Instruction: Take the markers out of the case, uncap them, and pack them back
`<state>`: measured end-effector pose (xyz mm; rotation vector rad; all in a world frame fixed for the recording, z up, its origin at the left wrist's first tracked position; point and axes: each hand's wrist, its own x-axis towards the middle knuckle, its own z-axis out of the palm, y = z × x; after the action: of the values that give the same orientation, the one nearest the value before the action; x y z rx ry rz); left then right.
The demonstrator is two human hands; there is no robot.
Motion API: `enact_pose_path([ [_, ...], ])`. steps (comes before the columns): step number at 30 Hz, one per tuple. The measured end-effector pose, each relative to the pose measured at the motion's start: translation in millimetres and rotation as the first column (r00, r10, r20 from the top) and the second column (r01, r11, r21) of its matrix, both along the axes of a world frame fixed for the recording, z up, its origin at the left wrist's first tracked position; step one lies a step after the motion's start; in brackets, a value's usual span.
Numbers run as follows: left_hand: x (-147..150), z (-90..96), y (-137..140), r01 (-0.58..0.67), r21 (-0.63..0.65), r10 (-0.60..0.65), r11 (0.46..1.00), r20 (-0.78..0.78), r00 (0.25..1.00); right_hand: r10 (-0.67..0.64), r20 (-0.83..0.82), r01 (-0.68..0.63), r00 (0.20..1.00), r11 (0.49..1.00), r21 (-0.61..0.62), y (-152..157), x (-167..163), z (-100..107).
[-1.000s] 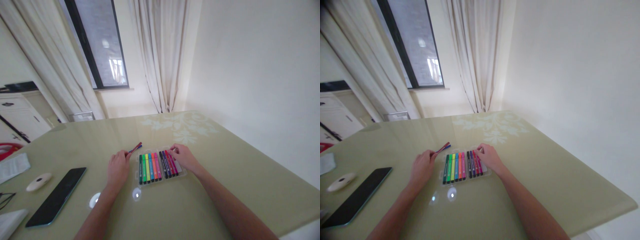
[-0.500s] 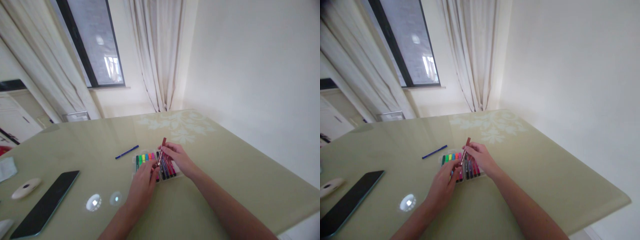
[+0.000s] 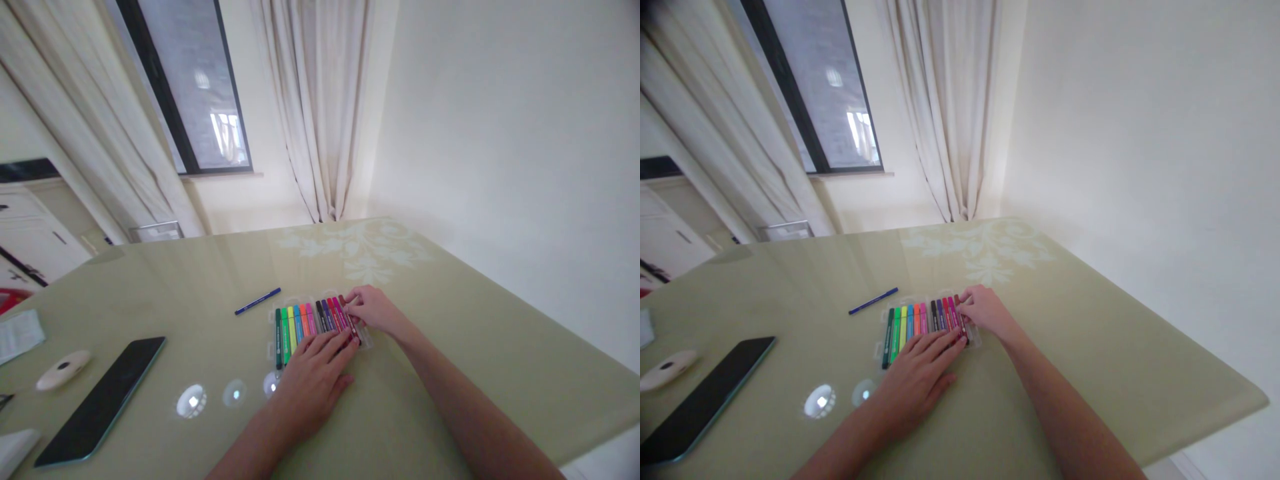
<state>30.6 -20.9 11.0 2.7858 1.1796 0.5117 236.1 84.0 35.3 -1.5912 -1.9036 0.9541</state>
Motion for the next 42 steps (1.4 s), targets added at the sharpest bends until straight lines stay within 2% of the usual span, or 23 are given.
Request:
enact_pose_path([
  [6, 0.8, -3.7, 2.1, 0.004, 0.021, -0.004, 1.0, 0.003, 1.0, -0.088, 0.168, 0.077, 0.982, 0.995, 0.068, -3.8, -4.7, 8.7],
  [12, 3.1, -3.3, -0.7, 0.001, 0.022, -0.001, 1.0, 0.0, 1.0, -0.076, 0.207, 0.065, 0.975, 0.996, 0.057, -1.0, -6.1, 6.0],
  [16, 0.6, 1.5, 1.4, 0.013, -0.026, -0.011, 1.0, 0.064, 0.998, -0.074, 0.248, 0.058, 0.966, 0.996, 0.069, 1.7, -2.8, 2.1],
  [18, -10.4, 5.3, 10.9, -0.057, -0.062, 0.066, 0.996, 0.145, 0.987, -0.059, 0.233, 0.043, 0.971, 0.997, 0.07, 3.9, 0.3, -0.1],
  [19, -19.5, 7.0, 17.9, -0.143, -0.076, 0.155, 0.987, 0.197, 0.968, -0.056, 0.216, 0.041, 0.975, 0.996, 0.075, 5.4, 2.0, -1.3],
  [21, -43.5, 8.6, 33.9, -0.374, -0.067, 0.377, 0.925, 0.283, 0.882, -0.078, 0.172, 0.061, 0.982, 0.993, 0.104, 8.5, 4.5, -3.5],
  [22, -57.3, 8.4, 41.6, -0.498, -0.042, 0.487, 0.866, 0.294, 0.822, -0.098, 0.15, 0.079, 0.984, 0.989, 0.127, 9.9, 5.2, -4.4],
  [24, -84.5, 6.3, 53.8, -0.706, 0.021, 0.691, 0.707, 0.193, 0.697, -0.132, 0.11, 0.11, 0.985, 0.977, 0.181, 11.8, 4.9, -5.6],
  [25, -96.4, 4.8, 57.9, -0.776, 0.038, 0.767, 0.629, 0.132, 0.628, -0.137, 0.091, 0.117, 0.986, 0.973, 0.197, 12.1, 3.9, -5.6],
  [26, -106.3, 3.4, 60.6, -0.812, 0.034, 0.809, 0.582, 0.081, 0.583, -0.135, 0.072, 0.118, 0.988, 0.971, 0.208, 12.0, 2.5, -5.2],
  [28, -119.8, 1.4, 63.6, -0.843, 0.009, 0.843, 0.538, 0.013, 0.538, -0.12, 0.028, 0.112, 0.992, 0.969, 0.219, 10.1, -1.4, -3.4],
  [32, -126.6, -0.8, 66.0, -0.834, -0.029, 0.834, 0.551, -0.015, 0.552, -0.069, -0.07, 0.084, 0.995, 0.967, 0.239, 1.9, -11.8, 1.7],
  [38, -126.5, -9.9, 70.0, -0.792, 0.029, 0.792, 0.609, 0.007, 0.61, 0.02, -0.103, 0.008, 0.994, 0.964, 0.267, -13.4, -27.8, 7.9],
  [40, -124.6, -9.7, 72.4, -0.777, -0.013, 0.774, 0.63, 0.105, 0.625, 0.042, -0.107, -0.013, 0.993, 0.964, 0.264, -16.8, -30.9, 8.7],
  [42, -116.7, -6.4, 73.4, -0.727, -0.102, 0.723, 0.678, 0.269, 0.636, 0.072, -0.116, -0.04, 0.991, 0.965, 0.26, -18.6, -33.2, 7.8],
])
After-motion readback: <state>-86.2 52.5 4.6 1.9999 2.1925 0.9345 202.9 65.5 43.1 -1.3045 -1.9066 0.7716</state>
